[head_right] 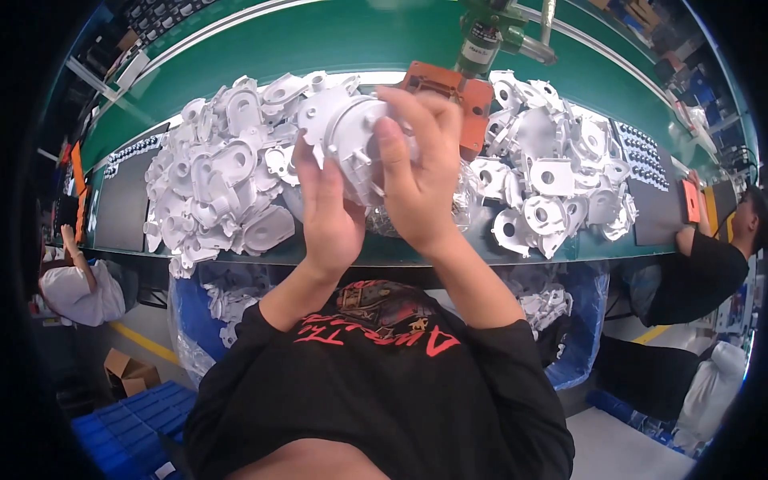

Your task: Assemble small silver pins into white plastic bases using a manual press machine.

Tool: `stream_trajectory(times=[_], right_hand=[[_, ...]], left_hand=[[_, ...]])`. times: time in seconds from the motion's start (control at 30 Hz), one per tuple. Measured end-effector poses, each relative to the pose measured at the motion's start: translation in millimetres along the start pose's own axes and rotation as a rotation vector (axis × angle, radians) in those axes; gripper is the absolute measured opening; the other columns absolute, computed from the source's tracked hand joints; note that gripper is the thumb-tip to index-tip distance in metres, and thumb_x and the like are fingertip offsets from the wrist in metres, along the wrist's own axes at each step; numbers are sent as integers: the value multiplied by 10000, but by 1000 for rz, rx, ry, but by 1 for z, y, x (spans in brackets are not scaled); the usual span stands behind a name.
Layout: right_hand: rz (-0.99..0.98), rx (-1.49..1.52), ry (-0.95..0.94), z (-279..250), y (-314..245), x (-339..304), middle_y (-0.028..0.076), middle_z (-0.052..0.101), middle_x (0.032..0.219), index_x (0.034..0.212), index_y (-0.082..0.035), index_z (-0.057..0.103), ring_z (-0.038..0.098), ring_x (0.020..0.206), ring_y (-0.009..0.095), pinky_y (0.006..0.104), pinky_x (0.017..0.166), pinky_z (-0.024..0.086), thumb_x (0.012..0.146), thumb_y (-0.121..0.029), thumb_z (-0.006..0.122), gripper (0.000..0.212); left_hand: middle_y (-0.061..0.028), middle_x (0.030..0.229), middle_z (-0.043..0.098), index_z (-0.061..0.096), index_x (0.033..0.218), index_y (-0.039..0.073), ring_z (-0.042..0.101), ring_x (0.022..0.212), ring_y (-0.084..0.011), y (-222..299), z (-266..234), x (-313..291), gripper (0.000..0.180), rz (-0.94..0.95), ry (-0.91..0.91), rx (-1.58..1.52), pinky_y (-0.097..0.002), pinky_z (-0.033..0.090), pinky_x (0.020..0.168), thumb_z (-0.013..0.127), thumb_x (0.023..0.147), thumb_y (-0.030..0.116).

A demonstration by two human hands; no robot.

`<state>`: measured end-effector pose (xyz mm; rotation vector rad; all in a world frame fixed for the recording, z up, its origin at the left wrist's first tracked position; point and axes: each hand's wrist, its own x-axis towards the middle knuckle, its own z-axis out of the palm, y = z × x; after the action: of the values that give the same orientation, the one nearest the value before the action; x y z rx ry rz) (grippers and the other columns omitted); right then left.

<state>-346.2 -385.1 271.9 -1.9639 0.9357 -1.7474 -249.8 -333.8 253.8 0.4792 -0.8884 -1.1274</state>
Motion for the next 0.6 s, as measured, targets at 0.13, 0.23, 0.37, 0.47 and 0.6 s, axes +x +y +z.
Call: stream_trajectory(times=[0.13, 0.23, 0.37, 0.47, 0.6], right_hand=[[94, 46, 41, 6, -6, -3, -13, 565, 904, 1158, -25, 562, 486, 746, 39, 169, 670, 398, 952, -198, 461, 287], [493, 363, -63, 1, -15, -7, -5, 591, 958, 1188, -29, 552, 487, 727, 15, 152, 621, 390, 960, -211, 449, 309], [422, 419, 9, 10, -8, -12, 49, 604, 1006, 1196, -10, 526, 533, 825, 52, 178, 694, 424, 967, -192, 422, 311], [460, 549, 59, 15, 1, -11, 80, 606, 1015, 1172, 5, 515, 548, 860, 79, 201, 731, 438, 967, -205, 397, 317], [445, 605, -14, 9, 5, -7, 71, 598, 975, 1131, 12, 503, 550, 838, 84, 205, 718, 439, 957, -245, 371, 337]], left_hand=[[-90, 1144, 450, 244, 1294, 35, 452, 914, -78, -12, 3, -5, 367, 102, 98, 56, -218, 392, 776, 343, 980, 198], [-83, 1060, 493, 339, 1213, 26, 452, 843, -68, -21, -5, -9, 293, 124, 95, 94, -208, 386, 744, 347, 981, 203], [-141, 1097, 500, 365, 1172, -3, 522, 990, -187, -27, -11, -9, 297, 100, 94, 203, -320, 407, 892, 343, 976, 219], [-112, 1122, 509, 363, 1258, -27, 495, 947, -110, -28, -14, -10, 423, 132, -51, 29, -241, 390, 834, 440, 957, 259], [-145, 1220, 508, 334, 1327, -43, 498, 1112, -187, -11, -3, -13, 645, 98, -96, 194, -296, 364, 951, 638, 849, 266]])
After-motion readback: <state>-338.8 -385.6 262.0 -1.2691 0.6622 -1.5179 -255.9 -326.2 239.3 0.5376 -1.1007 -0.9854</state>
